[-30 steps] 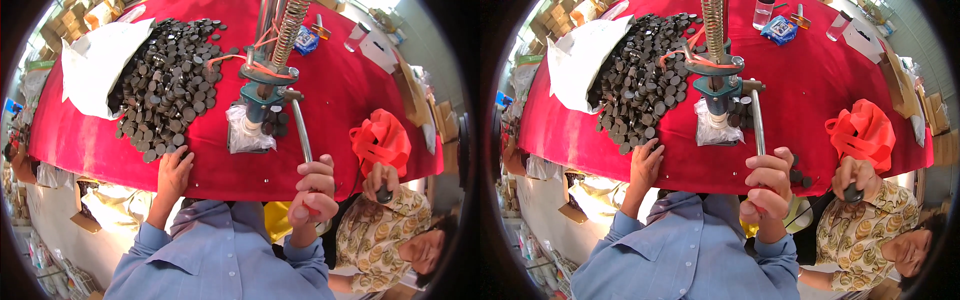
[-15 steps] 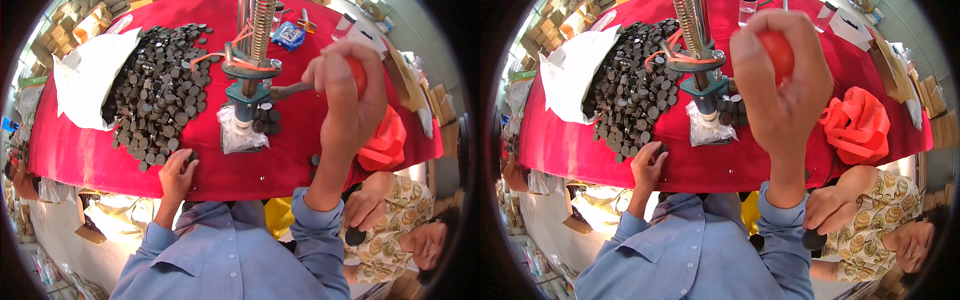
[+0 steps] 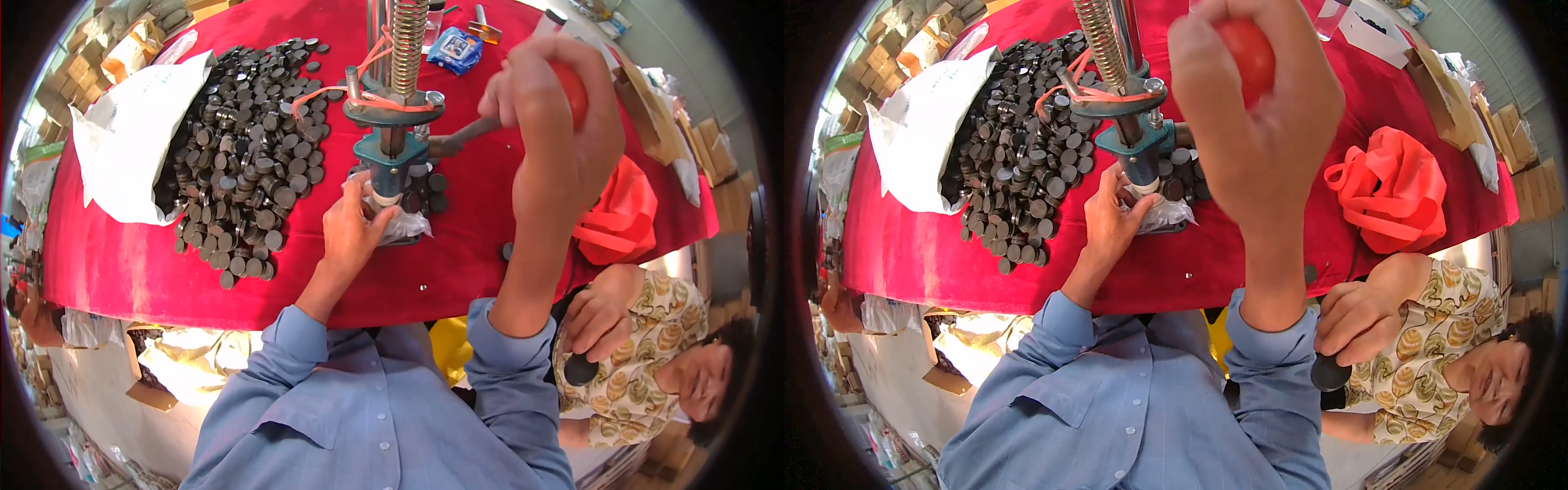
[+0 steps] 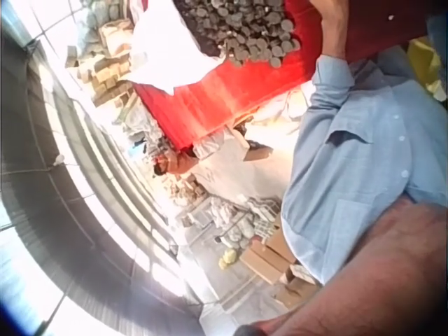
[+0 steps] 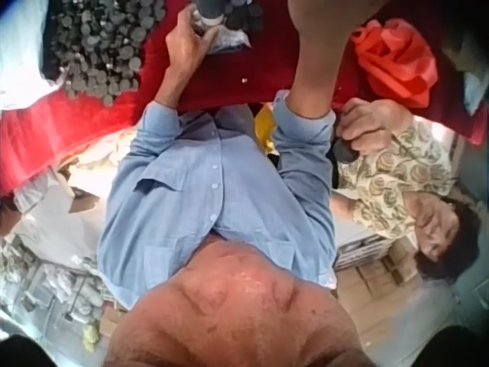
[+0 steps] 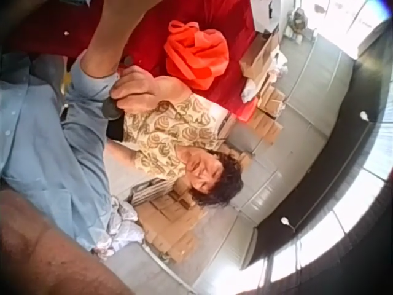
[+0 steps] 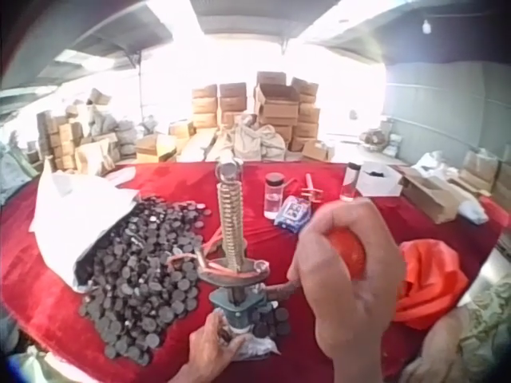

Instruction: The person assembles small black plastic circular components using a manual hand press.

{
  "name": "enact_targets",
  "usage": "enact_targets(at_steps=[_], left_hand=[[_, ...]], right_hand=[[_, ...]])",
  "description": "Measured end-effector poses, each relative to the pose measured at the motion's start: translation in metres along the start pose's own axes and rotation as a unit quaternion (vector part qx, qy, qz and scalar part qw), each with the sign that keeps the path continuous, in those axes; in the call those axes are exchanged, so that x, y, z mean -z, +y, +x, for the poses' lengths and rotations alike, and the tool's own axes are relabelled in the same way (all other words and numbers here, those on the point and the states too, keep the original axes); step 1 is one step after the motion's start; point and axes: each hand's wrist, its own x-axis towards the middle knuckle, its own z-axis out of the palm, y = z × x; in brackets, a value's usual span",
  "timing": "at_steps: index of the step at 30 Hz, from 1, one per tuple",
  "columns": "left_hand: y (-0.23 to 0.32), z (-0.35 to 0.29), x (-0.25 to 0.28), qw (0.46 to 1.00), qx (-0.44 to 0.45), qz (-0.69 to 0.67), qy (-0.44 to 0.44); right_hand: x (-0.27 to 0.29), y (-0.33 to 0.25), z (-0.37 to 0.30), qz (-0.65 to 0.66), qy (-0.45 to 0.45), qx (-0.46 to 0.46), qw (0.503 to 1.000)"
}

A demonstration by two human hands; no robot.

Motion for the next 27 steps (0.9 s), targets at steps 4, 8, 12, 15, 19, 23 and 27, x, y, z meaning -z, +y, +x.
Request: enact_targets(at_steps=[4,8,12,15,19,23,27], left_hand=[[0.0,-0.004,0.002,1.0,-0.007,0.009,0.011],[-0.004,-0.017,0.01,1.0,0.005,0.006,0.029],[-0.002,-0.036,0.013,0.999,-0.007,-0.016,0.05],[0.031,-0.041,0.034,0.99,-0.1,-0.066,0.074],[0.127,-0.048,0.062,0.958,-0.269,-0.099,0.003],[0.194,-0.038,0.042,0.92,-0.344,-0.173,-0.074],[0.221,-0.027,0.03,0.922,-0.352,-0.155,-0.036]], right_hand=[[0.015,-0.003,-0.039,-0.129,-0.008,0.123,0.984],[0.022,-0.003,-0.084,-0.059,-0.055,0.145,0.986],[0.053,0.008,-0.146,-0.096,-0.093,0.165,0.977],[0.045,0.017,-0.167,-0.055,-0.022,0.17,0.984],[0.042,0.015,-0.161,-0.074,-0.035,0.161,0.984],[0.048,0.019,-0.167,-0.091,0.002,0.16,0.983],[0.039,0.007,-0.152,-0.093,-0.022,0.091,0.991]])
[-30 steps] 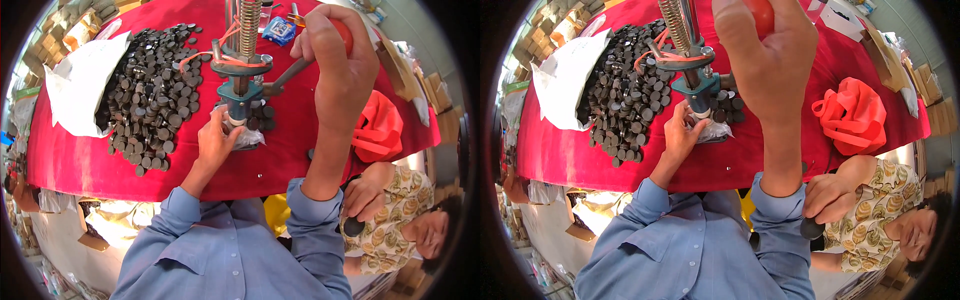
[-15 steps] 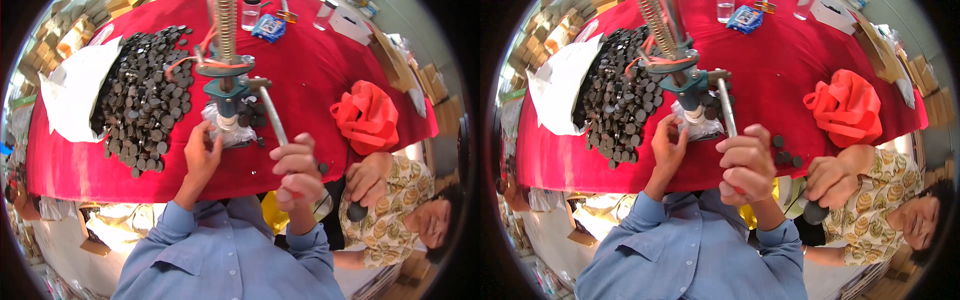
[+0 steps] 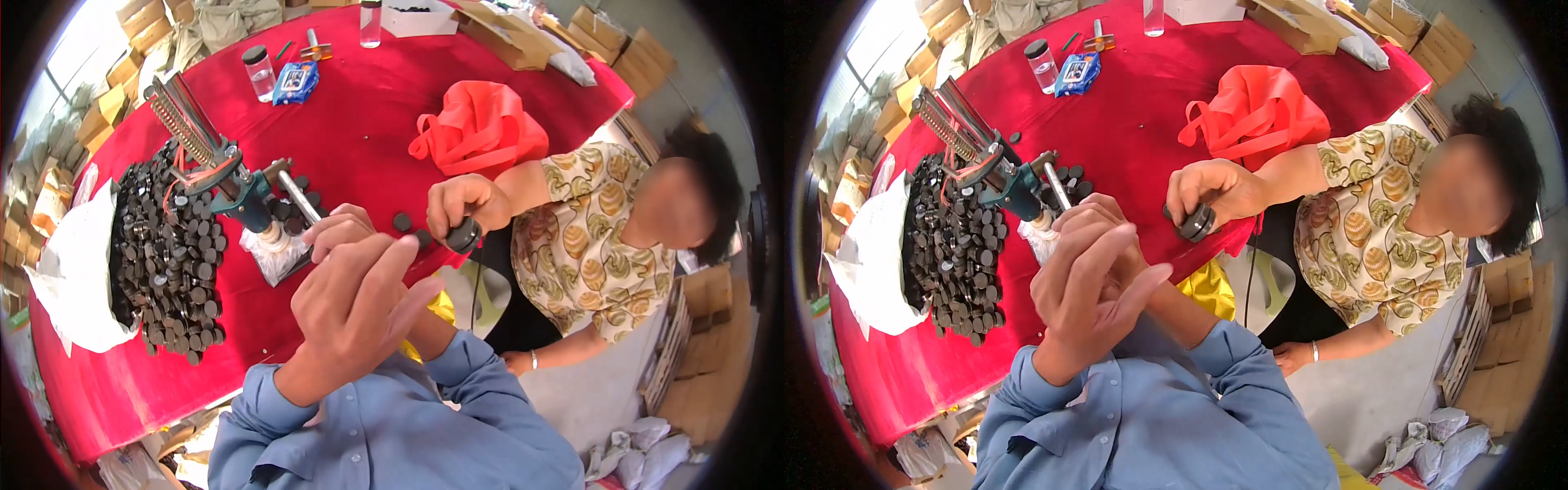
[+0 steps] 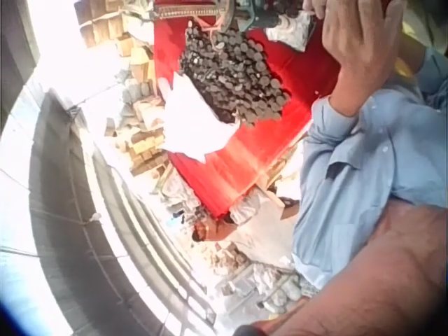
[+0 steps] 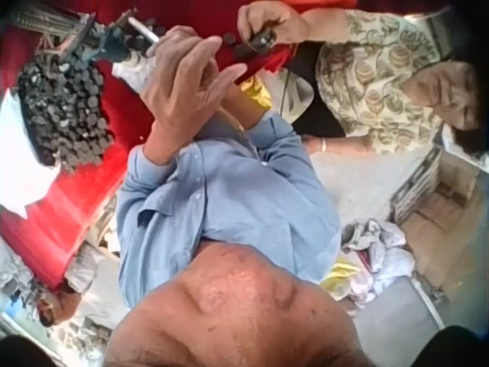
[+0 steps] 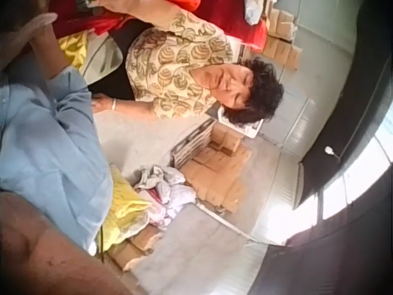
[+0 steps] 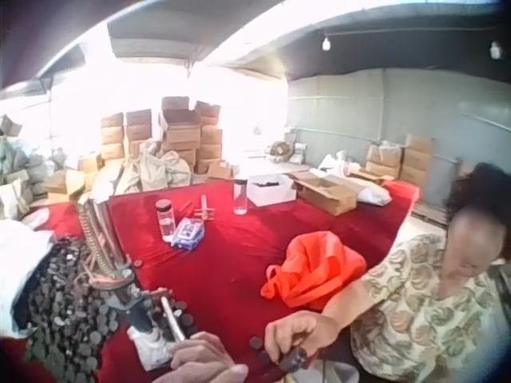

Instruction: The person assembles small black plastic circular components using a manual hand press.

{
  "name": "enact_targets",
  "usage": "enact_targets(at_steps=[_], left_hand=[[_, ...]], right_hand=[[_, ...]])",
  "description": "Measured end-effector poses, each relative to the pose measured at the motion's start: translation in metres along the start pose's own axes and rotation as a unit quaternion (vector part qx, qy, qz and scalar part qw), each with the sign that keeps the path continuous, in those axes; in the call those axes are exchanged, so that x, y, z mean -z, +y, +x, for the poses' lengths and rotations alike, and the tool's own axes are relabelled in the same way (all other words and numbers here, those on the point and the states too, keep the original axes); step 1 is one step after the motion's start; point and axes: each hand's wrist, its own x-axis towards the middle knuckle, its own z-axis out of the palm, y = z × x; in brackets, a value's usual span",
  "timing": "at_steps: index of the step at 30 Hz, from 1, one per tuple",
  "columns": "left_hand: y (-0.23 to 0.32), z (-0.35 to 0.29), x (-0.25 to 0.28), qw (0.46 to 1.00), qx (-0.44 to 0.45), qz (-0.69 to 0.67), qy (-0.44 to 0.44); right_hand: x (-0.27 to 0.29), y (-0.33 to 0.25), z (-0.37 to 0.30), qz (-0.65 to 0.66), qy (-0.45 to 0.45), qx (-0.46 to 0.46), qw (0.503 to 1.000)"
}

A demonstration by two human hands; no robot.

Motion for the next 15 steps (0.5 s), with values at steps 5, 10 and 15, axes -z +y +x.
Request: enact_targets(at_steps=[5,10,15], left_hand=[[0.017,0.027,-0.005,0.983,0.002,0.179,-0.046],[0.015,0.036,-0.017,0.983,-0.038,0.151,-0.092],[0.002,0.026,-0.017,0.993,-0.023,0.094,-0.061]], right_hand=[[-0.013,-0.009,0.041,-0.047,0.031,0.007,0.998],[-0.018,-0.005,0.11,-0.028,0.033,0.023,0.999],[-0.041,0.013,0.162,-0.003,0.026,-0.031,0.999]])
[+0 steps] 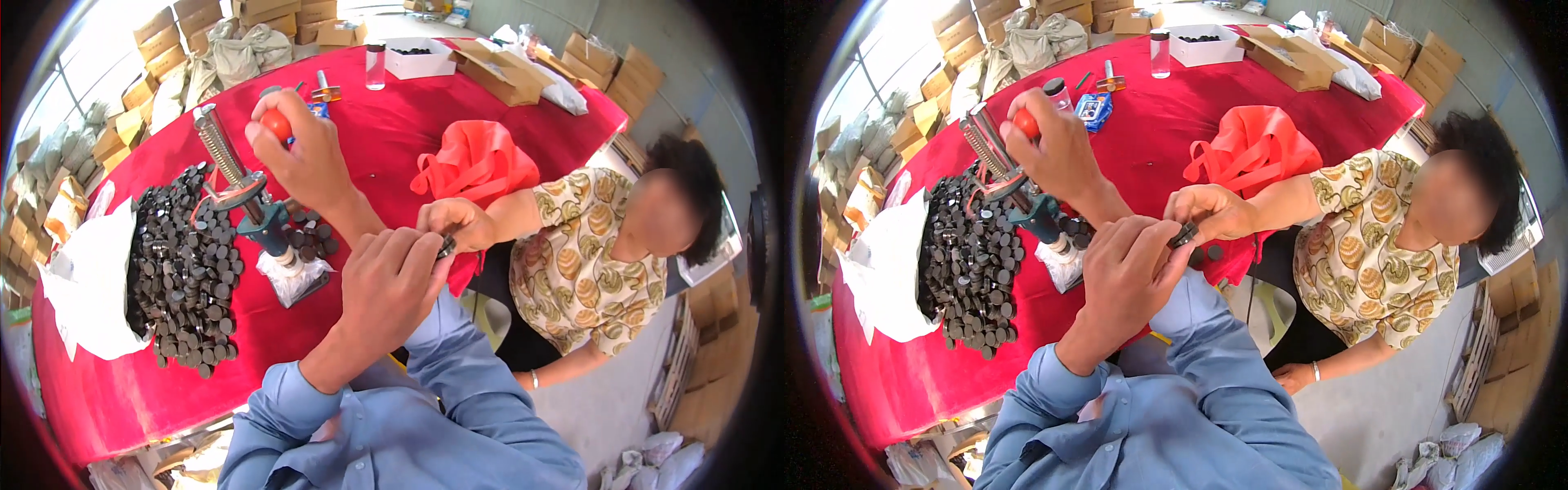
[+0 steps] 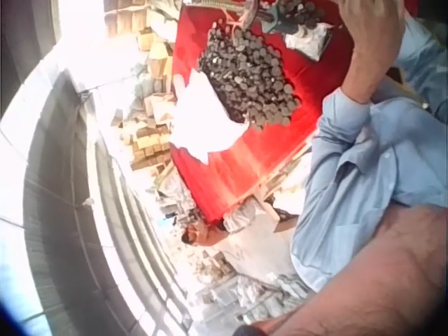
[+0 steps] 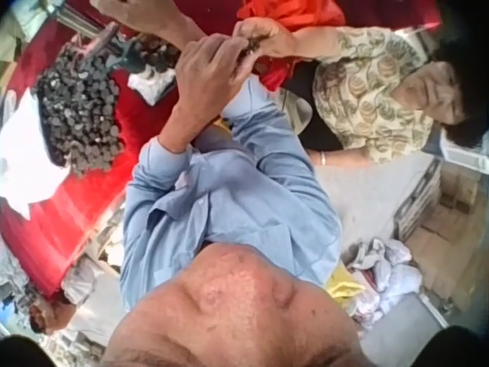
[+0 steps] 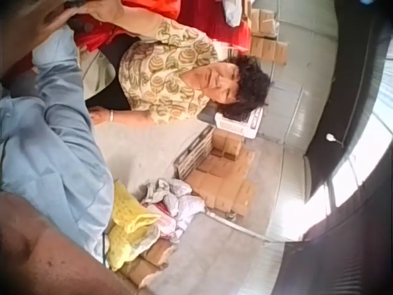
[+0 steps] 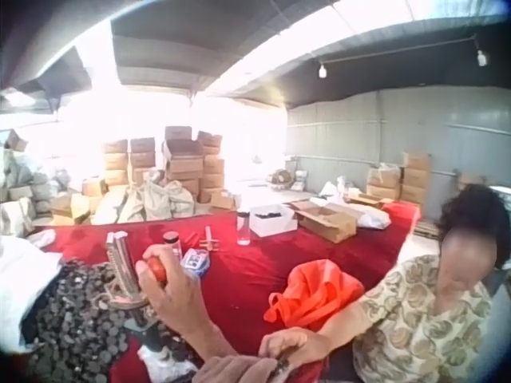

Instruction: The person assembles small black plastic circular components using a manual hand press.

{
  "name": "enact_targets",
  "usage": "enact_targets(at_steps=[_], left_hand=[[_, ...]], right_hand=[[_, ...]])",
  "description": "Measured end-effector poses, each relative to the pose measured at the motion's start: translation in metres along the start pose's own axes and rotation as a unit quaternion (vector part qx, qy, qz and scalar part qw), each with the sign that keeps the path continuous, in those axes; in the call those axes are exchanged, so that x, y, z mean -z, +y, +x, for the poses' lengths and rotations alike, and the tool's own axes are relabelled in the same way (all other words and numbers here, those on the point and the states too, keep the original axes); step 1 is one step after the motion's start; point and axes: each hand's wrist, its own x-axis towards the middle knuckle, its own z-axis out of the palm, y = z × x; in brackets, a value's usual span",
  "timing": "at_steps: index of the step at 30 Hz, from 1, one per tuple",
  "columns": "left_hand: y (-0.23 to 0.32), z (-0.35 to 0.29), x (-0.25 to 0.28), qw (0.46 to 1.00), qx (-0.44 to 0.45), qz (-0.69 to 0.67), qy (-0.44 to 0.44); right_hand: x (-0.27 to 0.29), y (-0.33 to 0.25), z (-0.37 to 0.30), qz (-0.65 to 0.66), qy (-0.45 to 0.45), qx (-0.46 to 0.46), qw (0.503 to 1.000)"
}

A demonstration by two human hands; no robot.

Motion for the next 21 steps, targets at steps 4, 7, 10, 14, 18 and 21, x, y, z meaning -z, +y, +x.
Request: enact_targets(at_steps=[4,7,10,14,18,21], left_hand=[[-0.013,-0.023,0.029,0.989,0.064,-0.109,0.075],[-0.048,-0.052,0.058,0.966,0.108,-0.138,0.19],[-0.075,-0.086,0.092,0.94,0.155,-0.148,0.266],[-0.096,-0.132,0.128,0.876,0.176,-0.29,0.342],[-0.09,-0.153,0.151,0.857,0.209,-0.285,0.375],[-0.089,-0.163,0.161,0.846,0.231,-0.307,0.369]], right_hand=[[-0.022,0.031,0.03,-0.057,0.013,-0.021,0.998],[-0.026,0.05,0.039,0.004,0.001,-0.012,1.0],[-0.016,0.044,0.037,-0.038,-0.024,-0.006,0.999],[-0.008,0.015,-0.022,-0.02,0.137,0.057,0.989],[-0.054,-0.032,-0.105,0.115,-0.035,-0.062,0.991],[-0.096,-0.044,-0.129,0.195,-0.182,-0.111,0.957]])
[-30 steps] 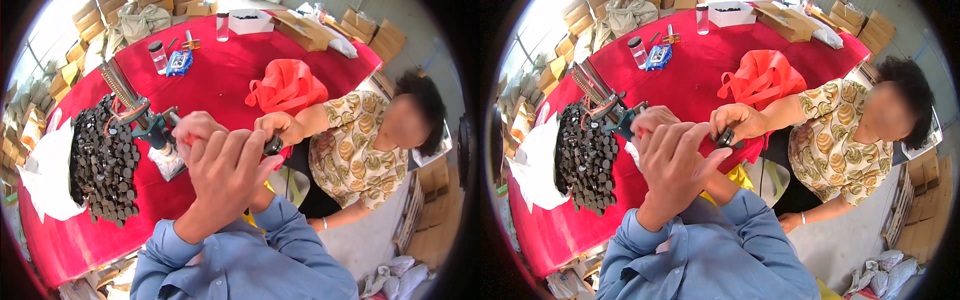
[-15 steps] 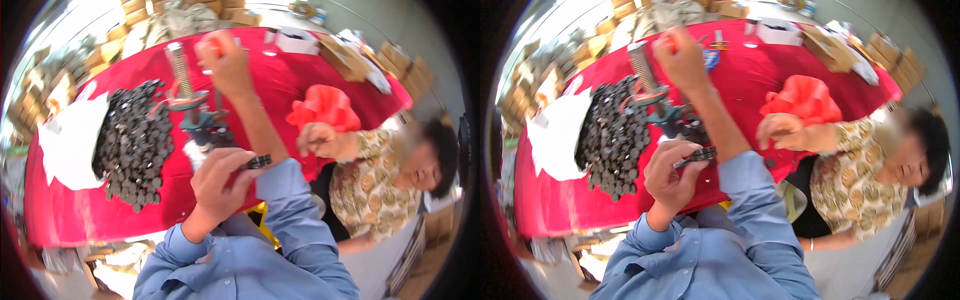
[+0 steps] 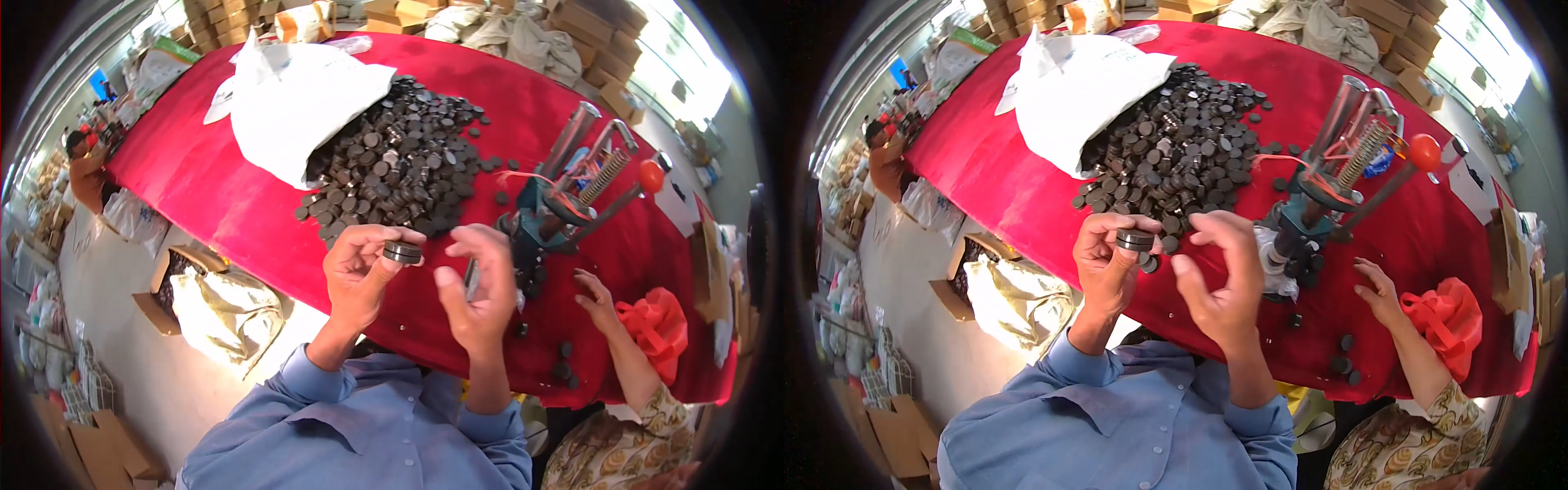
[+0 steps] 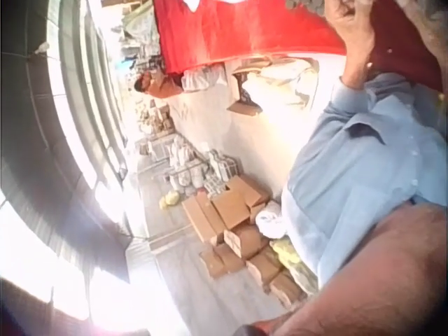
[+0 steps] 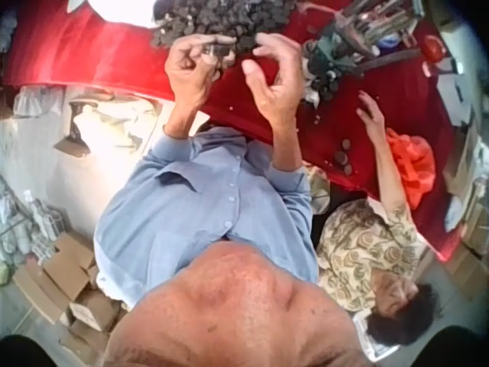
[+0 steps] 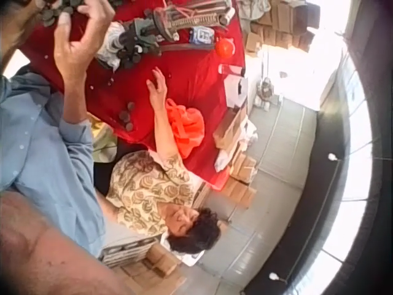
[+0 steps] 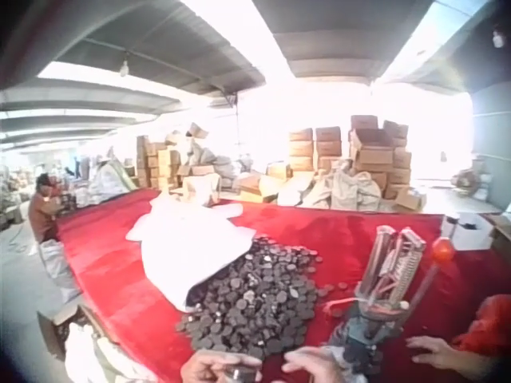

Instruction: The person assembles small black plastic circular components using a manual hand press.

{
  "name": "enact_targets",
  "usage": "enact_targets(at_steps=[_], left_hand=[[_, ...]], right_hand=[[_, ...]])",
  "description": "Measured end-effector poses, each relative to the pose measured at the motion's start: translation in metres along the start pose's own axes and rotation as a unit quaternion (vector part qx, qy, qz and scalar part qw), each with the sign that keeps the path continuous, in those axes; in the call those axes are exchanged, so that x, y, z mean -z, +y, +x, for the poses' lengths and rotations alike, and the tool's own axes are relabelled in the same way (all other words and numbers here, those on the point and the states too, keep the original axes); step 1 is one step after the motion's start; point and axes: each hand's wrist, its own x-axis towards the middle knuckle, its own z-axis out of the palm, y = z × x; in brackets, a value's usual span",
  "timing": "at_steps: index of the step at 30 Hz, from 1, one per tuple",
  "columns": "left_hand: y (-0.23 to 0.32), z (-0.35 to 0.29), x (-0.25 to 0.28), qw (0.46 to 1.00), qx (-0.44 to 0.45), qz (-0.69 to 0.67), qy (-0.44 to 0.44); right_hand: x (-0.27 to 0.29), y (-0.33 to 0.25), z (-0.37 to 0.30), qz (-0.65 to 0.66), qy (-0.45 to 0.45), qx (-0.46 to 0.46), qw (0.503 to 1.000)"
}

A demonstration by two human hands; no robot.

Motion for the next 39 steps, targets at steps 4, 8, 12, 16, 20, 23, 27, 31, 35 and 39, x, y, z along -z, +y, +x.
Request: enact_targets(at_steps=[4,8,12,16,20,23,27,31,35,39], left_hand=[[-0.011,-0.006,0.012,0.999,0.025,-0.017,0.032],[-0.02,-0.011,0.011,0.992,0.077,-0.085,0.058],[-0.019,-0.009,0.013,0.99,0.129,-0.047,0.036],[-0.008,0.006,0.004,0.974,0.016,0.225,0.03],[0.004,0.021,0.008,0.907,-0.11,0.396,-0.088],[0.001,0.023,-0.002,0.89,-0.142,0.41,-0.139],[-0.014,0.005,-0.021,0.987,0.053,0.133,-0.07],[-0.038,-0.003,-0.048,0.977,0.148,-0.15,-0.04],[-0.056,-0.021,-0.075,0.944,0.223,-0.239,-0.038],[-0.062,-0.028,-0.093,0.952,0.25,-0.138,-0.107]], right_hand=[[-0.027,0.01,0.004,-0.012,-0.04,0.061,0.997],[-0.034,0.02,0.005,-0.022,-0.031,0.067,0.997],[-0.028,0.02,0.008,-0.035,-0.012,0.064,0.997],[-0.01,0.023,0.014,-0.119,-0.038,0.087,0.988],[0.004,0.022,0.016,-0.208,-0.07,0.126,0.967],[0.015,0.017,0.014,-0.237,-0.077,0.136,0.959],[0.021,0.013,-0.005,-0.116,0.011,0.054,0.992],[0.026,0.007,-0.027,-0.01,0.101,-0.028,0.994],[0.046,0.002,-0.047,-0.069,0.175,-0.014,0.982],[0.073,-0.009,-0.063,-0.157,0.201,0.014,0.967]])
